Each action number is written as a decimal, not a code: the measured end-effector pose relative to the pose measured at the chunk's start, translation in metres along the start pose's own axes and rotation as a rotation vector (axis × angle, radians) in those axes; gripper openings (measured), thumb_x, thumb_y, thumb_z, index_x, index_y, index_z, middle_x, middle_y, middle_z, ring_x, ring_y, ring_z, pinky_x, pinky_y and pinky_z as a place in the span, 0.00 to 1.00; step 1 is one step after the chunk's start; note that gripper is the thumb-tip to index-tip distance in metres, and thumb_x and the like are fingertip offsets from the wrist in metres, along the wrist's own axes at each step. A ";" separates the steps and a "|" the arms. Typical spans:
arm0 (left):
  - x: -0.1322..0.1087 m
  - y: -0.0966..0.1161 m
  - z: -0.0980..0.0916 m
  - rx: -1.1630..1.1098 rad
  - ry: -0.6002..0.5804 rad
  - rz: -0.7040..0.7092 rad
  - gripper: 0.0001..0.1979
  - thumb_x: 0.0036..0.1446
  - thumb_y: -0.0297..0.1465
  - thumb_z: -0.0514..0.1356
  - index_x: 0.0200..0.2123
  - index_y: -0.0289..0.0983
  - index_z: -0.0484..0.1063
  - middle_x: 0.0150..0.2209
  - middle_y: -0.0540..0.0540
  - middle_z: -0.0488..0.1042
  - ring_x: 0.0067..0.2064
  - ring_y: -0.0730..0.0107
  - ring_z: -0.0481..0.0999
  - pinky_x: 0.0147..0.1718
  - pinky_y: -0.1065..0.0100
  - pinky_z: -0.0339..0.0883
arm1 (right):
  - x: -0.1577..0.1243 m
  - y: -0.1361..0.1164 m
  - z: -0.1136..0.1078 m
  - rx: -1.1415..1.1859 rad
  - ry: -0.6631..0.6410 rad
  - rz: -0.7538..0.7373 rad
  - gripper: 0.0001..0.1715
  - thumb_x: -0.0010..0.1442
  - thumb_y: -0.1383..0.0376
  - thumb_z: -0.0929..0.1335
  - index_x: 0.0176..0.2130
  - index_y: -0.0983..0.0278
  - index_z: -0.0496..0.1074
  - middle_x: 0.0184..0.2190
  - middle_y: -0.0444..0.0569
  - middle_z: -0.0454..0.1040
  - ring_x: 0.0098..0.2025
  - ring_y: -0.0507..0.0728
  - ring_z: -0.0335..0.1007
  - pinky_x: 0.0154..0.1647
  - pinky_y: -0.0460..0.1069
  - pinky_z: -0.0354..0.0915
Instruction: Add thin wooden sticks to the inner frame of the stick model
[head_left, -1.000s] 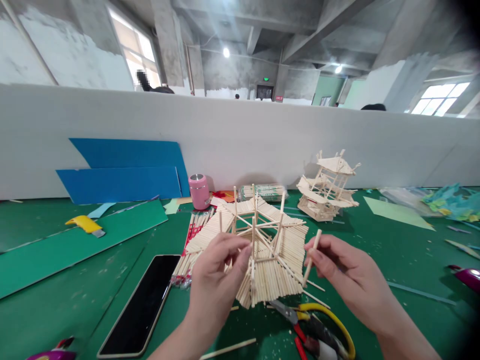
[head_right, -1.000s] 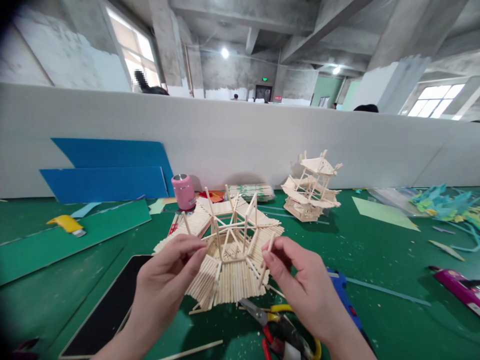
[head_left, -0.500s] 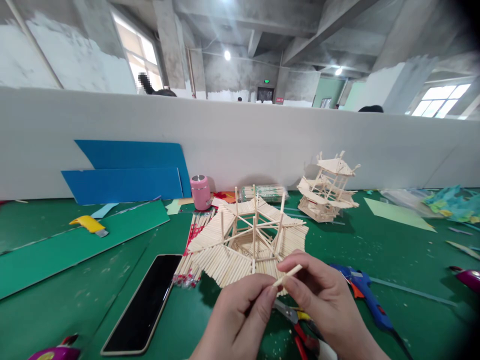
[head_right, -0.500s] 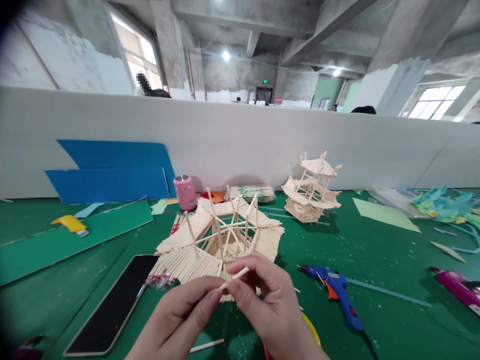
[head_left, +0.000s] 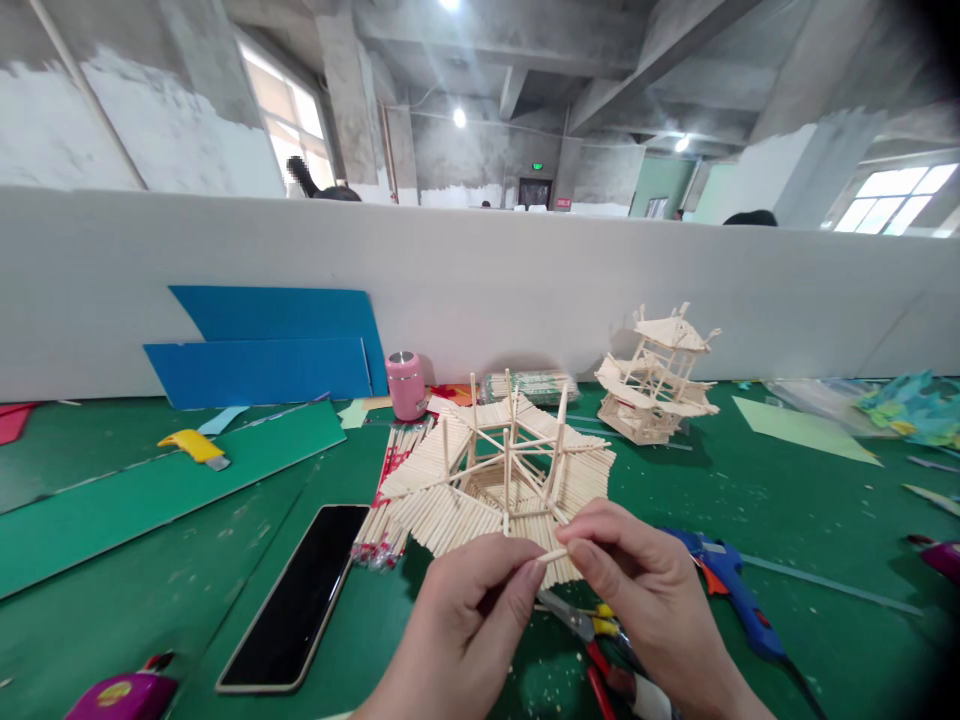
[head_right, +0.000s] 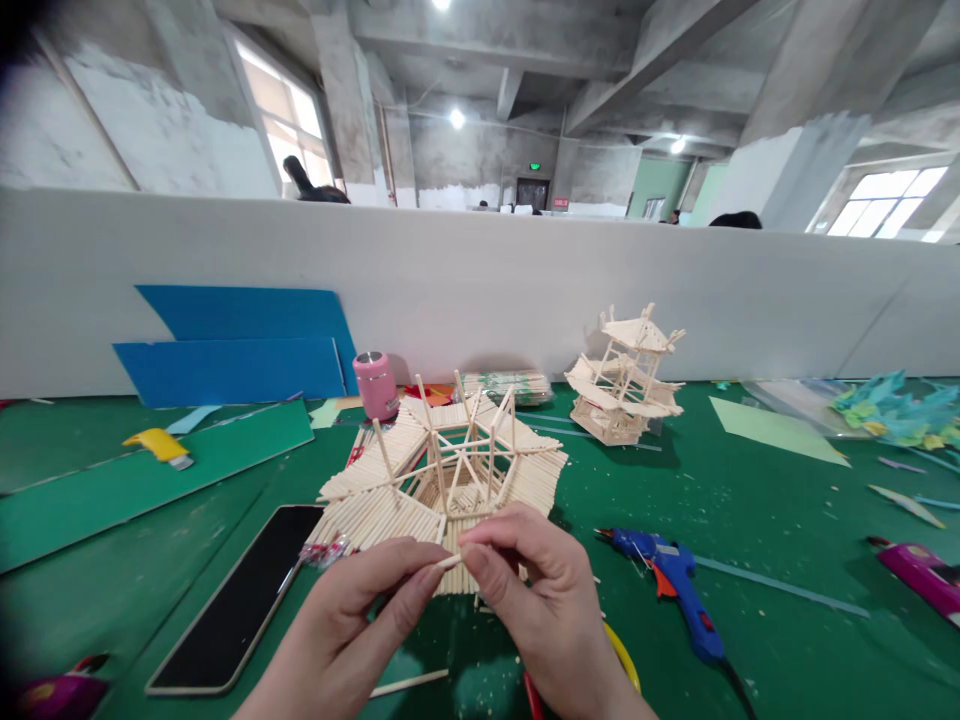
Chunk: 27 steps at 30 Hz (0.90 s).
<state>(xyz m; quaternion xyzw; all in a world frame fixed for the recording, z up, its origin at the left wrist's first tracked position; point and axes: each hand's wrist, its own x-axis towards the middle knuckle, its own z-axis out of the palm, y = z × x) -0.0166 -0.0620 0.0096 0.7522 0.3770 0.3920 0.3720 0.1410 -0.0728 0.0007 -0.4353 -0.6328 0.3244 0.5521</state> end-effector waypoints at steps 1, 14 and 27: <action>0.000 0.001 -0.001 0.029 -0.012 0.010 0.09 0.56 0.28 0.52 0.29 0.35 0.72 0.24 0.47 0.71 0.26 0.69 0.69 0.26 0.71 0.62 | 0.000 0.000 0.000 -0.004 -0.003 -0.006 0.04 0.54 0.65 0.66 0.30 0.59 0.73 0.26 0.43 0.69 0.28 0.51 0.64 0.27 0.44 0.61; -0.001 0.000 -0.012 0.247 -0.016 0.122 0.10 0.57 0.27 0.51 0.36 0.36 0.72 0.25 0.46 0.68 0.26 0.69 0.68 0.25 0.69 0.62 | -0.002 0.003 0.003 -0.126 0.021 -0.008 0.05 0.56 0.64 0.65 0.30 0.60 0.71 0.25 0.42 0.68 0.26 0.50 0.62 0.25 0.43 0.59; 0.003 -0.005 -0.011 0.283 0.015 0.162 0.10 0.56 0.26 0.51 0.34 0.35 0.72 0.23 0.46 0.68 0.26 0.68 0.68 0.24 0.69 0.61 | -0.001 0.002 0.000 -0.117 0.045 -0.004 0.08 0.57 0.64 0.63 0.34 0.58 0.72 0.26 0.41 0.69 0.28 0.50 0.64 0.28 0.42 0.60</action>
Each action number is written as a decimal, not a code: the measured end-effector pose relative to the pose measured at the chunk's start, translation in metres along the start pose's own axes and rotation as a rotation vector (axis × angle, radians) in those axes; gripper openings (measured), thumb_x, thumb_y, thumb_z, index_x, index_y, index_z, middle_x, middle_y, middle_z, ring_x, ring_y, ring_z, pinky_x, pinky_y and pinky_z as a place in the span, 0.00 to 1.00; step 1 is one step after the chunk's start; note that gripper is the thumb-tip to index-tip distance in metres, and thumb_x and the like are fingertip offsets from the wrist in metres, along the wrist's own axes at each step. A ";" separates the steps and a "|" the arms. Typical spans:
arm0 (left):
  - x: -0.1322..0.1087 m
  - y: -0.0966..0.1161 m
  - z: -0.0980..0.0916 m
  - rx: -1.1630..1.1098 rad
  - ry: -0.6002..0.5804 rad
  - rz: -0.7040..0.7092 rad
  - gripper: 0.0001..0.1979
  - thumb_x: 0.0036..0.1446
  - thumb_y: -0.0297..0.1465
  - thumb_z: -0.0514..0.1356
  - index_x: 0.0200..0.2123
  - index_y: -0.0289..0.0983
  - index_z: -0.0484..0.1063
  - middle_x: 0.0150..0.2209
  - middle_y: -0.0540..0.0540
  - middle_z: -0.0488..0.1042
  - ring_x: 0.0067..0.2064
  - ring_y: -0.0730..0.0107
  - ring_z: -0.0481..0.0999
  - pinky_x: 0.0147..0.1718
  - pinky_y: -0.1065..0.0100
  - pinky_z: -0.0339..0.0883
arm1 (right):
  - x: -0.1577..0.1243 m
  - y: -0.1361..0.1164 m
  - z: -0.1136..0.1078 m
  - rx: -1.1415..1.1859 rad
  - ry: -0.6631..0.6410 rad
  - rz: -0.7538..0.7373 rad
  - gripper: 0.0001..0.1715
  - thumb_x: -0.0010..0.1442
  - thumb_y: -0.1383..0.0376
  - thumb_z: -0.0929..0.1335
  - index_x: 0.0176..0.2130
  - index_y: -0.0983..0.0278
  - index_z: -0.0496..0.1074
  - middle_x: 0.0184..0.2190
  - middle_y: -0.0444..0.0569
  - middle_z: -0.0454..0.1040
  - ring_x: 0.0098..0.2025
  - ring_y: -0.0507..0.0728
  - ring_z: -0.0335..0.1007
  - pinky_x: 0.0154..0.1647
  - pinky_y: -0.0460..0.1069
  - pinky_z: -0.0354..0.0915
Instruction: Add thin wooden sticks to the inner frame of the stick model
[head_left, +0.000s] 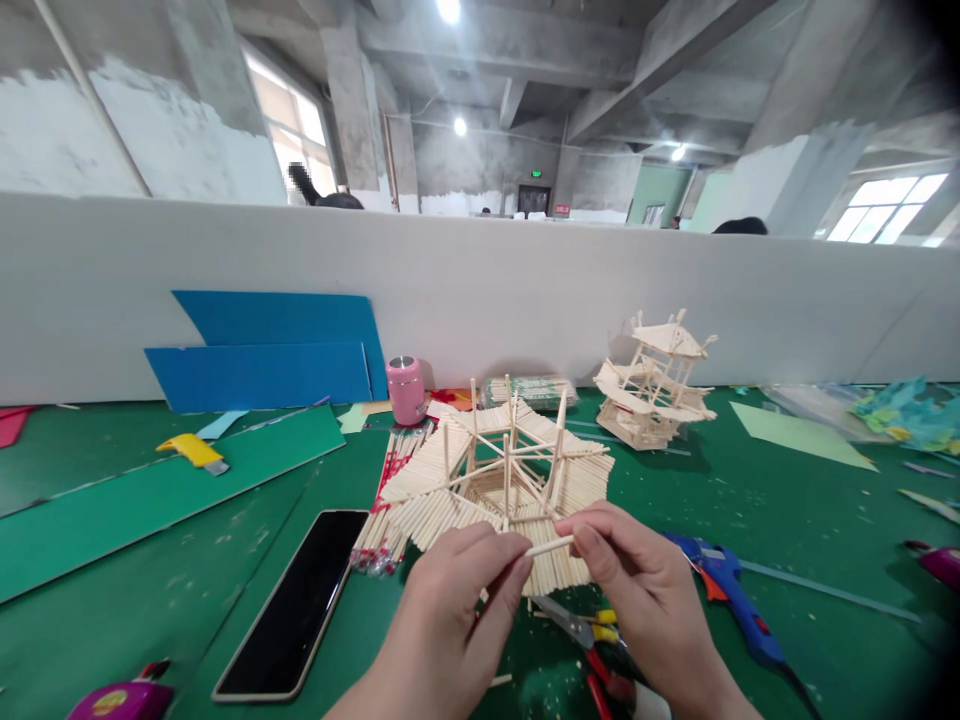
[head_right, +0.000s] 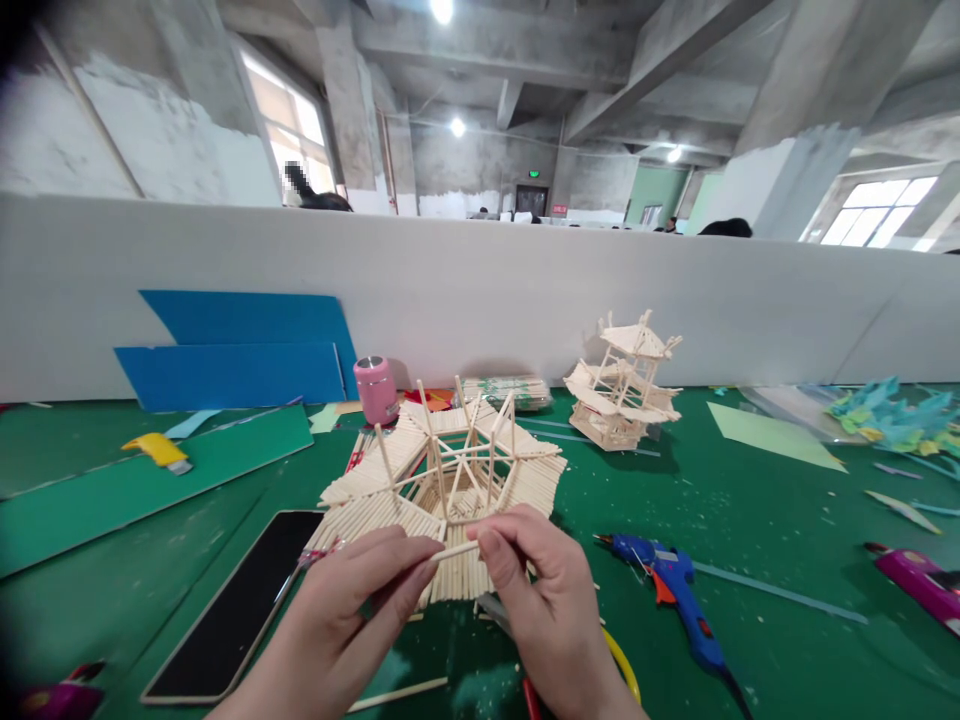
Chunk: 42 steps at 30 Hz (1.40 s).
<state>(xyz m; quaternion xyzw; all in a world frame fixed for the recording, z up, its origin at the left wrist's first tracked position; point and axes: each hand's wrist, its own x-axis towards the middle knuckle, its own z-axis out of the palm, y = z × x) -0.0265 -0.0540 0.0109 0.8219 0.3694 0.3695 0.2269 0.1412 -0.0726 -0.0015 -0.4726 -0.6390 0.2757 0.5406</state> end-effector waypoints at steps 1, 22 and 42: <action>0.000 0.000 0.001 0.005 -0.003 0.003 0.09 0.56 0.26 0.51 0.33 0.35 0.72 0.23 0.46 0.68 0.26 0.68 0.68 0.25 0.69 0.61 | 0.000 0.000 0.000 0.000 -0.005 -0.001 0.08 0.57 0.64 0.63 0.34 0.58 0.73 0.26 0.41 0.69 0.28 0.50 0.64 0.28 0.42 0.60; 0.005 0.000 0.002 0.169 -0.028 0.118 0.10 0.56 0.25 0.50 0.34 0.34 0.71 0.24 0.45 0.67 0.26 0.67 0.65 0.23 0.68 0.59 | 0.007 0.002 -0.015 -0.479 -0.085 -0.420 0.14 0.54 0.69 0.65 0.43 0.61 0.69 0.35 0.50 0.68 0.36 0.55 0.64 0.34 0.49 0.63; 0.031 -0.001 -0.014 0.005 0.085 -0.006 0.09 0.54 0.26 0.54 0.27 0.32 0.73 0.20 0.47 0.70 0.22 0.72 0.67 0.21 0.71 0.61 | 0.052 -0.019 -0.014 -0.673 -0.217 -0.576 0.07 0.57 0.67 0.63 0.35 0.62 0.71 0.28 0.46 0.68 0.31 0.52 0.59 0.29 0.48 0.56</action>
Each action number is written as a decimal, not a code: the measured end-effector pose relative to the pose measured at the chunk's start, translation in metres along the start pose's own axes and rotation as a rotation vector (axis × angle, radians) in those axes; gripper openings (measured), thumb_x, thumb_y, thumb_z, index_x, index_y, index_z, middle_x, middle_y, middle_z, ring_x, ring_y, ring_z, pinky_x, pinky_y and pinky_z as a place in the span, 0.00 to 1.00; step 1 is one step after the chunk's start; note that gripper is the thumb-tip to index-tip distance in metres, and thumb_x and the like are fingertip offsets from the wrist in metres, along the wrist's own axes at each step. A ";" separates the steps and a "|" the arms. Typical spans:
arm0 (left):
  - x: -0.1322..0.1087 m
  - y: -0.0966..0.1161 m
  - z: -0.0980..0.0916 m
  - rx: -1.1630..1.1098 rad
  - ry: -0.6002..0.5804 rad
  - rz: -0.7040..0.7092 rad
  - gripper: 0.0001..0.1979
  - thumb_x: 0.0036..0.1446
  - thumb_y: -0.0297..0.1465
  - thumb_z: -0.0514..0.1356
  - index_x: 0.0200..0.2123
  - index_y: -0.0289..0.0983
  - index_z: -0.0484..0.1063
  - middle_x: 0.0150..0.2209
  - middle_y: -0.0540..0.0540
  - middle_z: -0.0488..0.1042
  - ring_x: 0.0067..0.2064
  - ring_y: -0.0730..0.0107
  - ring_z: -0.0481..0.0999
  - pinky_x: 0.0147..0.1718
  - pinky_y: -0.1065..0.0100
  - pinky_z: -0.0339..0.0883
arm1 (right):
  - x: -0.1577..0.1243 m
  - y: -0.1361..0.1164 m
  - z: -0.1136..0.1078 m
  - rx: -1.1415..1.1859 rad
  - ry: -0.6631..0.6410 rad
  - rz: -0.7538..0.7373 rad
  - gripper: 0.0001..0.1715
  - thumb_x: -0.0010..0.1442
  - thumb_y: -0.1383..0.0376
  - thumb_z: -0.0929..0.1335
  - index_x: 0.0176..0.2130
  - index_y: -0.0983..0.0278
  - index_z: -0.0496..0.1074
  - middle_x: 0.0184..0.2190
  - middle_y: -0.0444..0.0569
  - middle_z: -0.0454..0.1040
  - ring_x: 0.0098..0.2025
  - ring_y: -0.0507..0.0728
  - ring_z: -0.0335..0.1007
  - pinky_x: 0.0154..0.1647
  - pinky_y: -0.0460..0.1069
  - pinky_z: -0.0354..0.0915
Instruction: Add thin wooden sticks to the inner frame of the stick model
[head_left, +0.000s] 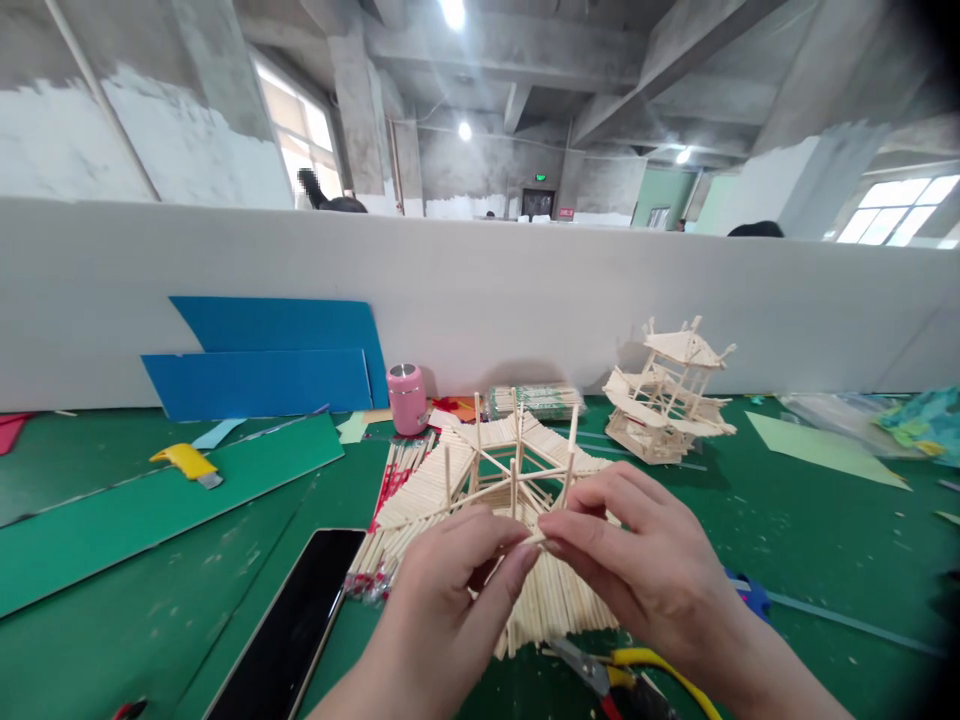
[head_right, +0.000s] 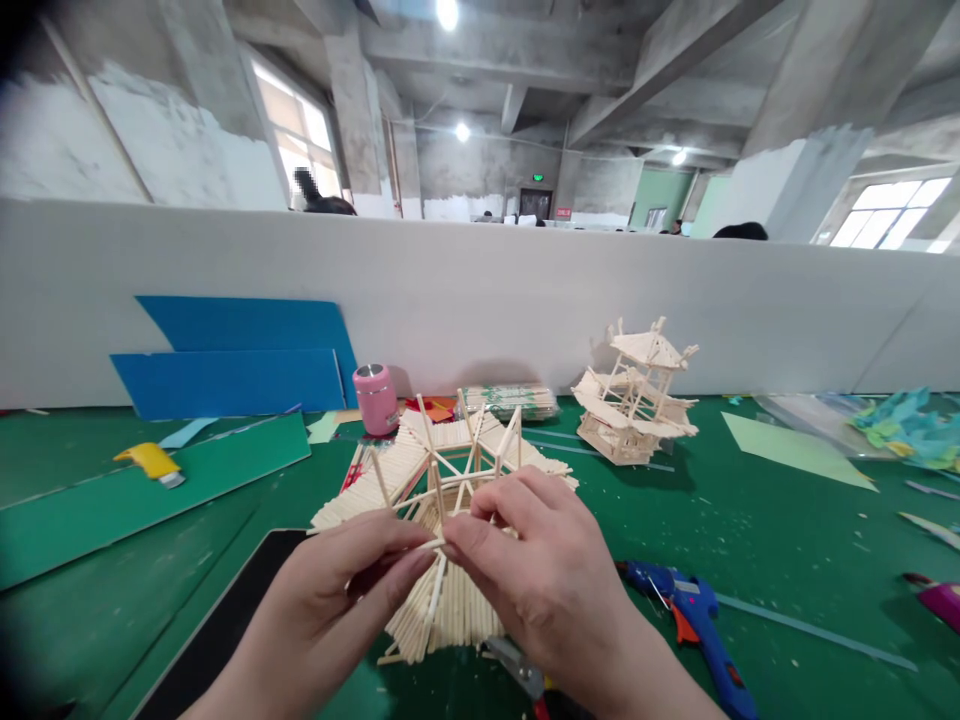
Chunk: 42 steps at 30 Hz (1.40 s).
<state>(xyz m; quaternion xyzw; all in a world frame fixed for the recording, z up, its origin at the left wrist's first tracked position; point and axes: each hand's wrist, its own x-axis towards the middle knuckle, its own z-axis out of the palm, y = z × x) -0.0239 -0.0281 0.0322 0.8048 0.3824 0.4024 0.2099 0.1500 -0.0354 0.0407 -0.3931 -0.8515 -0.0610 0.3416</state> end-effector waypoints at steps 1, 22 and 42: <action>0.000 -0.001 0.001 -0.002 0.018 -0.014 0.08 0.53 0.26 0.54 0.27 0.32 0.73 0.20 0.47 0.70 0.21 0.72 0.67 0.20 0.71 0.61 | 0.000 0.002 0.000 -0.006 -0.002 0.005 0.08 0.57 0.67 0.63 0.35 0.62 0.71 0.29 0.46 0.68 0.31 0.53 0.59 0.30 0.48 0.57; -0.004 -0.002 -0.002 -0.130 -0.096 0.014 0.07 0.53 0.25 0.56 0.31 0.36 0.74 0.22 0.49 0.73 0.24 0.72 0.70 0.22 0.73 0.63 | -0.012 -0.002 0.003 0.165 -0.071 0.050 0.05 0.54 0.68 0.64 0.32 0.63 0.70 0.22 0.45 0.67 0.25 0.51 0.61 0.23 0.46 0.59; -0.004 0.001 0.004 0.162 -0.173 0.037 0.11 0.56 0.25 0.49 0.23 0.35 0.66 0.20 0.48 0.68 0.24 0.70 0.67 0.22 0.70 0.61 | -0.020 0.021 0.003 0.220 0.101 0.126 0.09 0.52 0.72 0.66 0.34 0.61 0.71 0.32 0.47 0.68 0.36 0.55 0.64 0.34 0.50 0.63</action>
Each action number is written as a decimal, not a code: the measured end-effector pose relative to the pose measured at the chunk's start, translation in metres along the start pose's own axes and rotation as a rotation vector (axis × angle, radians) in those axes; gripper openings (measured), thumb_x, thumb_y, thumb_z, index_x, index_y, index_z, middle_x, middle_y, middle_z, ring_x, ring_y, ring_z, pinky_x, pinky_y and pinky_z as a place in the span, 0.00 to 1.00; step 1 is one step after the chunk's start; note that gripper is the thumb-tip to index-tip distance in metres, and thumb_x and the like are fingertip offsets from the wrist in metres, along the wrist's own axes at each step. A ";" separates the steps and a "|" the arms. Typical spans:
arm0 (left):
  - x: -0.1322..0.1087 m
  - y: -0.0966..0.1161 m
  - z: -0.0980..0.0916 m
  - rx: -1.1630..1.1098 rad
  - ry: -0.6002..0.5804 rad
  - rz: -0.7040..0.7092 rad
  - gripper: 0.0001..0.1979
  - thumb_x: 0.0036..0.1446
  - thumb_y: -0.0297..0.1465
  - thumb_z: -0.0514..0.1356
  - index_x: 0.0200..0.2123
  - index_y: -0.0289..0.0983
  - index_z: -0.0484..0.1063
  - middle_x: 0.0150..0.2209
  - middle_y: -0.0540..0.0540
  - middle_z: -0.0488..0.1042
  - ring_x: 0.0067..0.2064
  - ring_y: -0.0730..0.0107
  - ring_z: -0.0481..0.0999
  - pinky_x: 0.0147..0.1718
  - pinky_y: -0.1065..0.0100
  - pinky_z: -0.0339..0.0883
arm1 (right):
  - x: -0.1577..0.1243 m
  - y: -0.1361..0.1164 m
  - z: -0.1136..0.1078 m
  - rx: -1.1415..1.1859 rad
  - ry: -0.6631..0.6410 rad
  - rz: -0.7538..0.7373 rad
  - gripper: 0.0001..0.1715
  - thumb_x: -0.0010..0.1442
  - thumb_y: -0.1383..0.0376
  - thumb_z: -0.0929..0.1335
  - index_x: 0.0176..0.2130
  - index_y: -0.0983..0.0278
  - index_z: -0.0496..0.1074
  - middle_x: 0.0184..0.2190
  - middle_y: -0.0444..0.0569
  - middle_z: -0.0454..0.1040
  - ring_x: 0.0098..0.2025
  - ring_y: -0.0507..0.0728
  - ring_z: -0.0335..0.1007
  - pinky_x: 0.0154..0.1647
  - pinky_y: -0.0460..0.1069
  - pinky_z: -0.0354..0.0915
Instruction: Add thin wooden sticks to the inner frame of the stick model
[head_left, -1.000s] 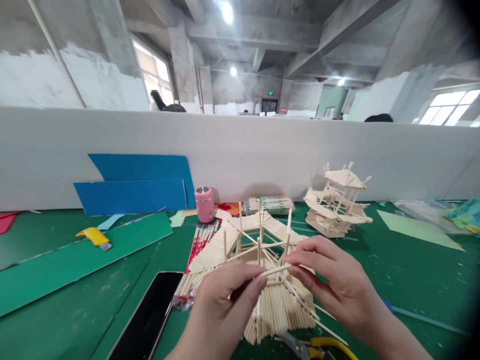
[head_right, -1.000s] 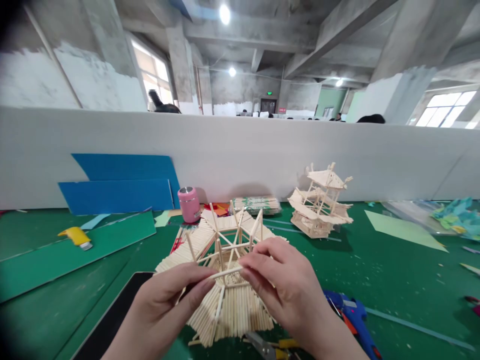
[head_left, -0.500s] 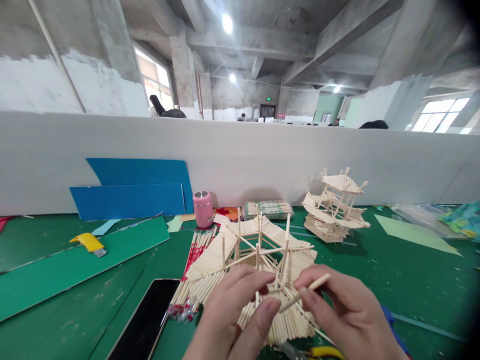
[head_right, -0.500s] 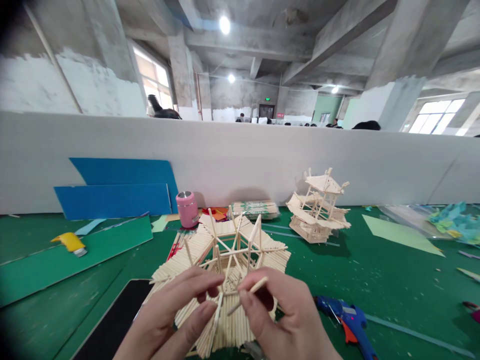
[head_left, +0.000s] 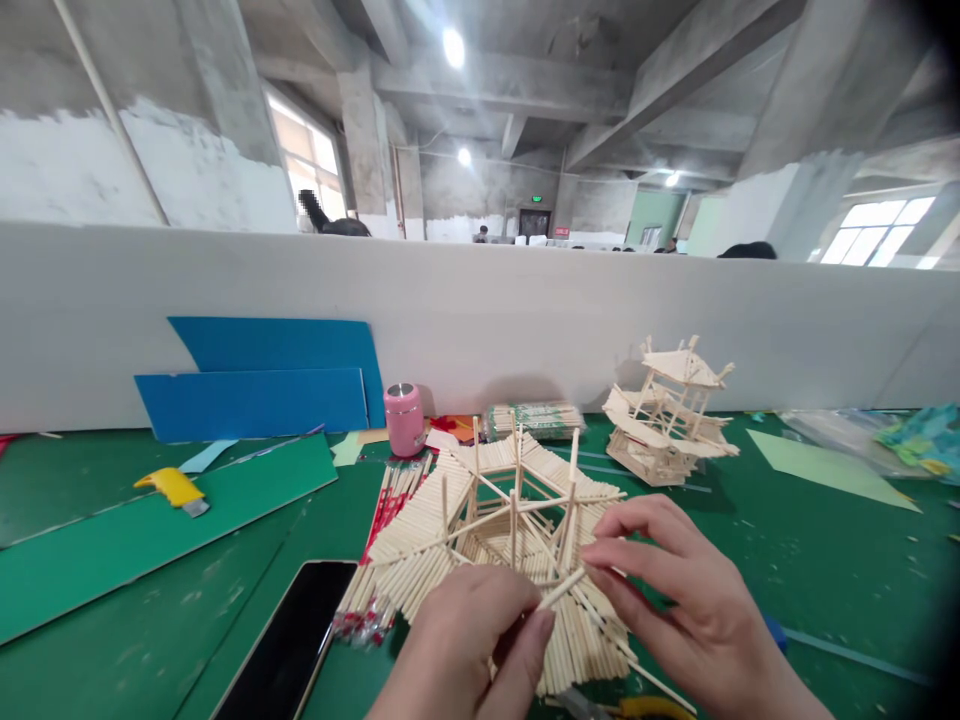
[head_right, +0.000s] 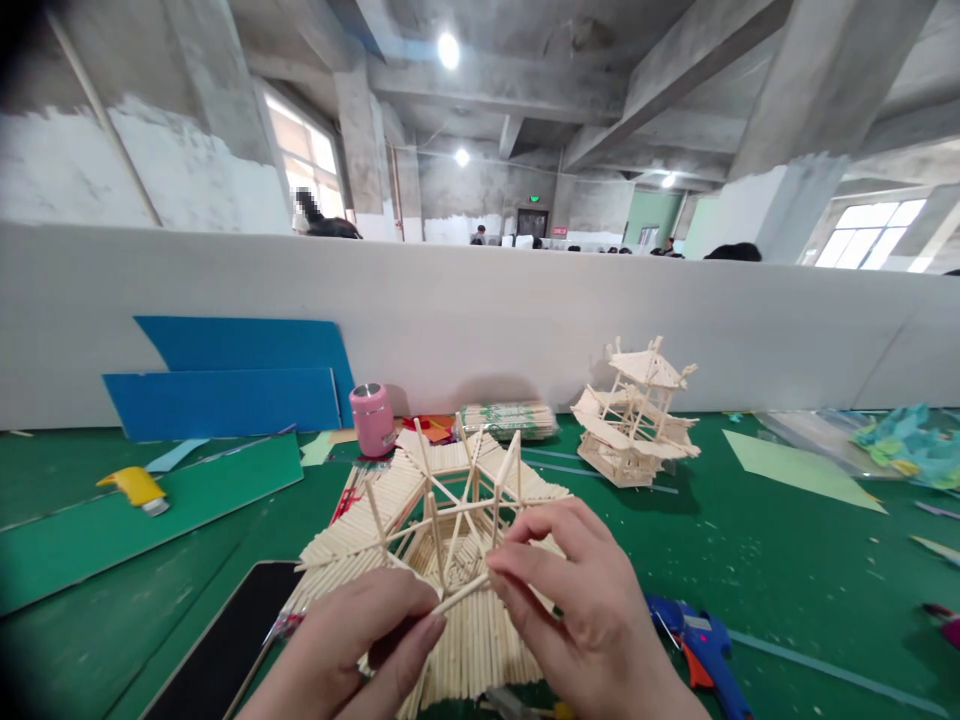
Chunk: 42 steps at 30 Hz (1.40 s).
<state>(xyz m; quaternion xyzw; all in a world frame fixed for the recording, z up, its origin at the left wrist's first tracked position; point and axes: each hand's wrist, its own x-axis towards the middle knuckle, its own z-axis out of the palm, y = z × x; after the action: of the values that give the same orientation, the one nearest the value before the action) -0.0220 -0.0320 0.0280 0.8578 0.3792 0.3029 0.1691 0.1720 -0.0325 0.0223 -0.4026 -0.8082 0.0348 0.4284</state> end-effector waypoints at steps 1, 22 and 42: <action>0.000 0.000 0.000 0.001 0.005 -0.005 0.11 0.56 0.25 0.50 0.23 0.35 0.66 0.21 0.47 0.68 0.24 0.70 0.67 0.23 0.70 0.61 | 0.002 -0.002 0.000 -0.079 -0.008 -0.054 0.09 0.51 0.72 0.67 0.34 0.61 0.71 0.32 0.47 0.69 0.36 0.55 0.63 0.35 0.51 0.62; 0.027 -0.029 0.004 -0.285 0.338 -0.136 0.07 0.50 0.25 0.58 0.34 0.33 0.71 0.26 0.48 0.67 0.25 0.72 0.65 0.24 0.69 0.63 | 0.031 0.020 -0.008 -0.344 0.038 -0.175 0.10 0.55 0.69 0.65 0.38 0.60 0.71 0.33 0.47 0.68 0.36 0.54 0.61 0.34 0.51 0.60; 0.038 -0.028 0.003 -0.398 0.308 -0.163 0.06 0.52 0.26 0.56 0.29 0.34 0.74 0.26 0.45 0.71 0.28 0.69 0.69 0.26 0.67 0.63 | 0.037 0.020 0.002 -0.309 0.033 -0.146 0.09 0.55 0.69 0.65 0.38 0.61 0.71 0.34 0.48 0.67 0.36 0.54 0.61 0.33 0.50 0.60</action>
<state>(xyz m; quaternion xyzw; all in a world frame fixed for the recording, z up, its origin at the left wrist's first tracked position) -0.0154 0.0153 0.0263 0.7180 0.4012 0.4839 0.2989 0.1713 0.0071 0.0375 -0.4046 -0.8238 -0.1277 0.3759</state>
